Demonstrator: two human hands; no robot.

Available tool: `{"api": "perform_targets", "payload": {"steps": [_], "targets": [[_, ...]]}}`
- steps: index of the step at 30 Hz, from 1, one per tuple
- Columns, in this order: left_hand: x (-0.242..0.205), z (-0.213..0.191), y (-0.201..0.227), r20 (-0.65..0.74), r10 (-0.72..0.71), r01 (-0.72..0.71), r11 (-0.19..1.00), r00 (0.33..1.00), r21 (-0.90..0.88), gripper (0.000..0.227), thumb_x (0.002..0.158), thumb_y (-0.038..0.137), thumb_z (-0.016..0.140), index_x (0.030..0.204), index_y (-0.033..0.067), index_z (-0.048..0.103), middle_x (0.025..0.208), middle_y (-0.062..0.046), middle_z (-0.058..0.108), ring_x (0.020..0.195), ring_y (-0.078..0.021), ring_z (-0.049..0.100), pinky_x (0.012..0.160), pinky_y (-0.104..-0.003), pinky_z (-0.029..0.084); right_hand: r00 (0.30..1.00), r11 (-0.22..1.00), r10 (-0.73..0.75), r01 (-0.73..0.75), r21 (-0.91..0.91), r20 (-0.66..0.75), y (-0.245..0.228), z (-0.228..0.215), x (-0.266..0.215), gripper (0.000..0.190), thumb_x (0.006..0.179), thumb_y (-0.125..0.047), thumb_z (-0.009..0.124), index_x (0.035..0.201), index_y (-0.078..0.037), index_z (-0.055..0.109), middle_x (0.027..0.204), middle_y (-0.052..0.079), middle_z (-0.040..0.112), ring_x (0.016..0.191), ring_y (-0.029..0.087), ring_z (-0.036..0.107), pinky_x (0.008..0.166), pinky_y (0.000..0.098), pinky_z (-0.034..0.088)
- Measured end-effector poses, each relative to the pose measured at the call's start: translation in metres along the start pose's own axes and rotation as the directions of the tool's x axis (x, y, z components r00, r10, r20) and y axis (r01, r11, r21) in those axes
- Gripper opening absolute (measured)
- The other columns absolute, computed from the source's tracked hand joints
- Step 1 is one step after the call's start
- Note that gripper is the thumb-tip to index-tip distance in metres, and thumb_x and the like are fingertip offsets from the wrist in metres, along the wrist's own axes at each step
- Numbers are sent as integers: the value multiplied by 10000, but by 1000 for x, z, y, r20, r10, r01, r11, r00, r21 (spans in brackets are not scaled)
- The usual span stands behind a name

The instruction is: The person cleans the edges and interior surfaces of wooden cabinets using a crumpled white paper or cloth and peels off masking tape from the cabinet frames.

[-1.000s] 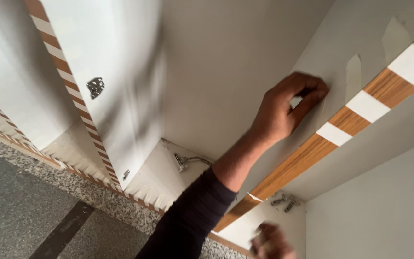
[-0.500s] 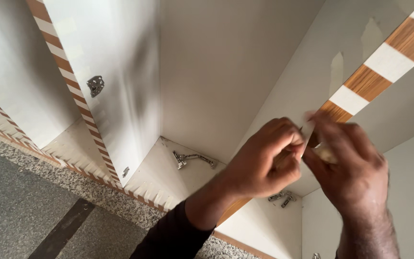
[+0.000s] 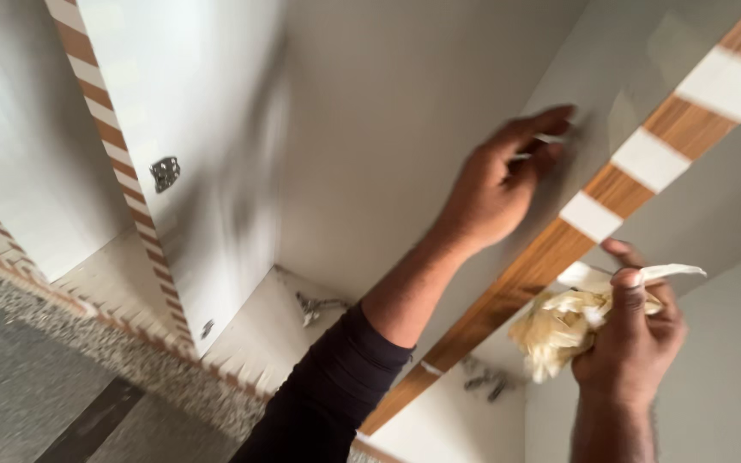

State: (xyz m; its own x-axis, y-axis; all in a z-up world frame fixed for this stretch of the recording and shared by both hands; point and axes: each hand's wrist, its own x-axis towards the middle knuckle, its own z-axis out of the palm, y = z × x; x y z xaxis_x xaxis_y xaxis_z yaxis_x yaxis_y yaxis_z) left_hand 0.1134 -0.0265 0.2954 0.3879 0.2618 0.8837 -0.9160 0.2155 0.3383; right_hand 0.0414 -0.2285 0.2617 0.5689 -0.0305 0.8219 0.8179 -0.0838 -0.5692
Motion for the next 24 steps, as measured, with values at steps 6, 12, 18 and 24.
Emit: {"api": "perform_targets", "payload": {"steps": [6, 12, 18, 24], "targets": [[1, 7, 6, -106, 8, 22, 958, 994, 285, 175, 1063, 122, 651, 1223, 97, 719, 1174, -92, 745, 1034, -193, 767, 873, -292, 657, 902, 803, 430, -358, 476, -47, 17, -6, 38, 332, 1143, -389, 666, 997, -104, 574, 1039, 59, 670, 938, 201, 670, 795, 366, 595], [7, -12, 22, -31, 54, -47, 980, 998, 195, 58, 984, 53, 621, 1032, 20, 627, 1050, -99, 686, 905, -193, 737, 792, -302, 624, 930, 821, 240, -40, 570, -280, 3, -16, 64, 183, 1075, -220, 708, 1169, -90, 617, 841, 34, 619, 776, 200, 630, 738, 361, 612], [-28, -36, 82, 75, 41, -29, 986, 996, -162, 34, 1014, 100, 515, 1003, 86, 544, 1016, -45, 564, 840, -126, 577, 690, -228, 541, 886, 672, -314, 461, -580, 341, -89, 41, 41, 401, 860, -228, 755, 1205, -72, 624, 984, 114, 660, 871, 250, 698, 732, 382, 600], [-35, -28, 106, 98, 206, -218, 965, 974, 145, 77, 1061, 216, 614, 1017, 153, 619, 1016, 11, 695, 952, -92, 653, 884, -273, 555, 831, 494, -317, 557, -668, 458, -92, 51, 49, 201, 1067, -159, 713, 967, 6, 658, 1144, 150, 660, 960, 217, 725, 765, 288, 615]]}}
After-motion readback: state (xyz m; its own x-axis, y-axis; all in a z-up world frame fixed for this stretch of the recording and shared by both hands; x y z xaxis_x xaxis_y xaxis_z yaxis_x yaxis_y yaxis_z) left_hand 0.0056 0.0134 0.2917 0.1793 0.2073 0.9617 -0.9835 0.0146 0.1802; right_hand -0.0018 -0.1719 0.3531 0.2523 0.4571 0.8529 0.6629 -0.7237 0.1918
